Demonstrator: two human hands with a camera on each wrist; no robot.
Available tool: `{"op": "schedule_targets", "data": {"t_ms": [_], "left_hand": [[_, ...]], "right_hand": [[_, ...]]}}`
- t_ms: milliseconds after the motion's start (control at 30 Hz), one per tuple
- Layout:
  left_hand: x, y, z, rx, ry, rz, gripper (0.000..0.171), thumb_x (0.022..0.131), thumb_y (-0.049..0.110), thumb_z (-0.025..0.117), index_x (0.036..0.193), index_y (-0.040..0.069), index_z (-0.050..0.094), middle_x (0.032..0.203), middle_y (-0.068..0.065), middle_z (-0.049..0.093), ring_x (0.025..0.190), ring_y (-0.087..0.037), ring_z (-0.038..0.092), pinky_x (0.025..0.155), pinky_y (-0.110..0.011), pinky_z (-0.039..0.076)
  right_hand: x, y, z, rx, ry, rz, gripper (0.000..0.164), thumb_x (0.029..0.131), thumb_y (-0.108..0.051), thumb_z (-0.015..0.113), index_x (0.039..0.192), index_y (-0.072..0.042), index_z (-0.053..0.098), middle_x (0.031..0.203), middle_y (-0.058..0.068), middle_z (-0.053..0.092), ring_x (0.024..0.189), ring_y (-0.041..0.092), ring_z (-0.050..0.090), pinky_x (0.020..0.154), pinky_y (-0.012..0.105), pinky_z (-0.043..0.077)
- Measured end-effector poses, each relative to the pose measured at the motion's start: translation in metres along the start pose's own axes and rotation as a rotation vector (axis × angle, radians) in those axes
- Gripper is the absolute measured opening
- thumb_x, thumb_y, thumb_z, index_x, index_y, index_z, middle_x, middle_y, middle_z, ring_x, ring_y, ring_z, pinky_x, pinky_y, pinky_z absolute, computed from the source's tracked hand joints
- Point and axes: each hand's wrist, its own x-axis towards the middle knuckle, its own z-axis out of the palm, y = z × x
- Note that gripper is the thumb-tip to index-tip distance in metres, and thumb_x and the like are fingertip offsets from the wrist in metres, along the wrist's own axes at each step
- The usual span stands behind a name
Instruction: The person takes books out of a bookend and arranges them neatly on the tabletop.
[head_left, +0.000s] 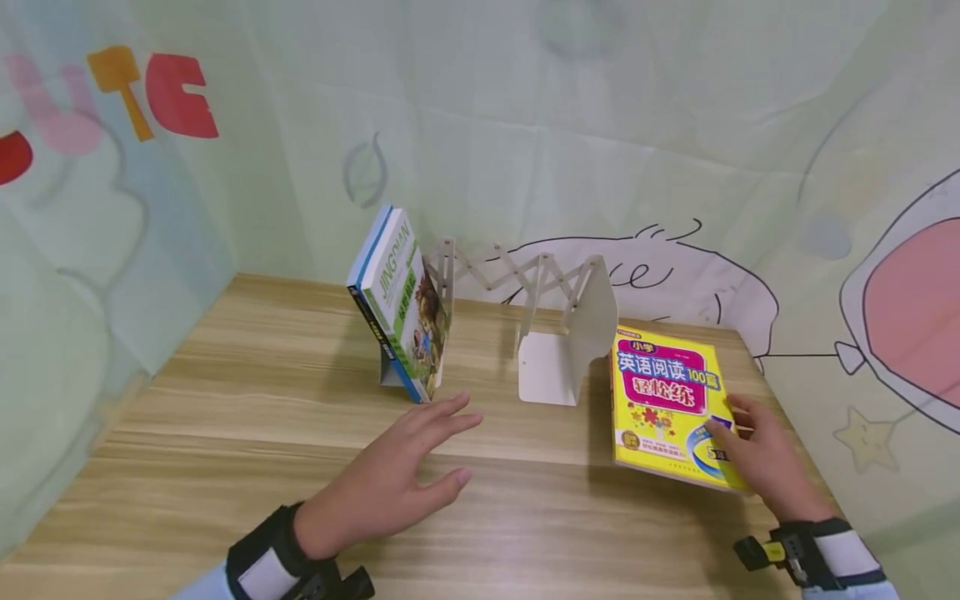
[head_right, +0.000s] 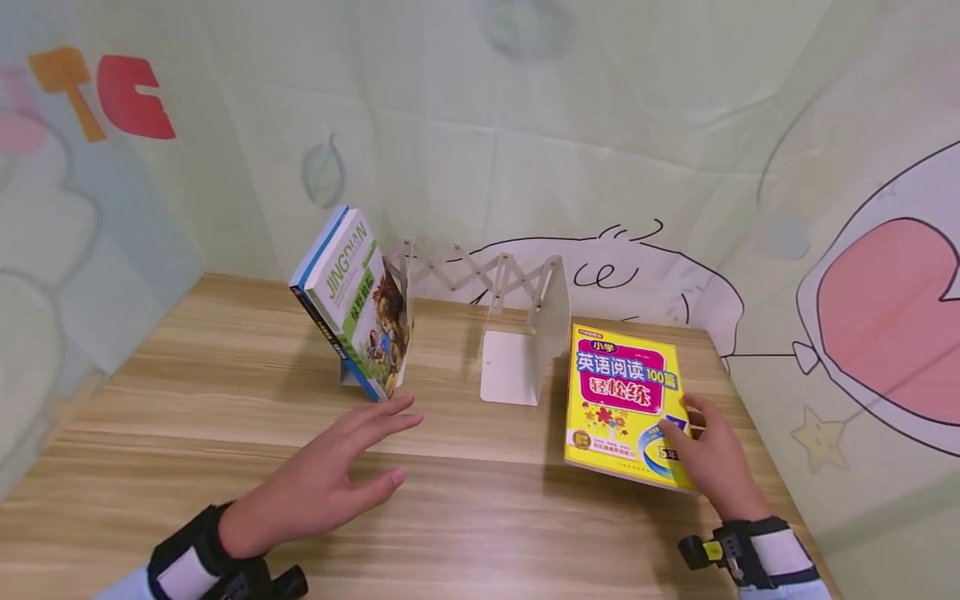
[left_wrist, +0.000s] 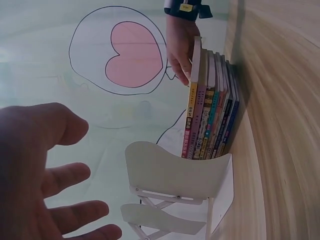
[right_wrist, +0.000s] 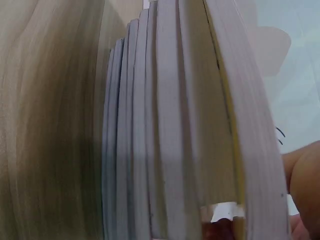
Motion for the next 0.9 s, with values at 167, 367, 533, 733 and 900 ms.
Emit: {"op": "schedule_targets", "data": {"t_ms": [167,367,533,733,900], "left_hand": [[0.000,-0.001,0.002,0.006,-0.006,-0.004,0.056,0.093,0.033,0.069,0.146,0.024,0.052,0.159,-0.002,0.039,0.145,-0.028,0.039,0.113,-0.055,0.039],[0.000,-0.001,0.003,-0.011,-0.019,-0.009,0.054,0.094,0.032,0.068,0.146,0.025,0.052,0.160,-0.001,0.038,0.145,-0.028,0.038,0.112,-0.056,0.039],[0.000,-0.001,0.003,-0.025,-0.029,-0.014,0.052,0.095,0.032,0.067,0.145,0.024,0.053,0.160,-0.002,0.037,0.145,-0.028,0.038,0.113,-0.056,0.038],[0.000,-0.001,0.003,-0.017,-0.035,-0.014,0.051,0.096,0.032,0.067,0.144,0.023,0.054,0.160,-0.002,0.037,0.145,-0.028,0.038,0.113,-0.056,0.038],[0.001,-0.001,0.001,-0.009,-0.025,-0.015,0.051,0.096,0.034,0.066,0.145,0.025,0.053,0.160,-0.001,0.037,0.145,-0.029,0.037,0.112,-0.057,0.038]], "right_hand": [[-0.001,0.002,0.005,0.089,0.069,0.006,0.074,0.100,-0.038,0.060,0.156,-0.004,0.027,0.151,0.033,0.034,0.128,0.049,0.044,0.090,0.045,0.055],[-0.004,0.003,0.006,0.288,0.170,0.013,0.052,0.100,-0.027,0.062,0.144,-0.005,0.043,0.151,0.022,0.039,0.122,0.037,0.048,0.069,0.011,0.050],[-0.009,0.004,0.003,0.554,0.193,0.078,0.027,0.096,-0.028,0.068,0.116,-0.014,0.056,0.136,0.007,0.051,0.092,0.014,0.063,0.067,0.018,0.057],[-0.022,0.003,-0.008,0.916,0.230,-0.004,0.022,0.088,-0.020,0.077,0.093,-0.008,0.059,0.137,-0.004,0.054,0.077,0.005,0.069,0.063,0.024,0.060],[-0.041,0.002,-0.018,0.966,0.194,-0.018,0.022,0.085,-0.021,0.079,0.089,-0.011,0.061,0.150,-0.007,0.049,0.082,0.005,0.070,0.065,0.024,0.061]]}}
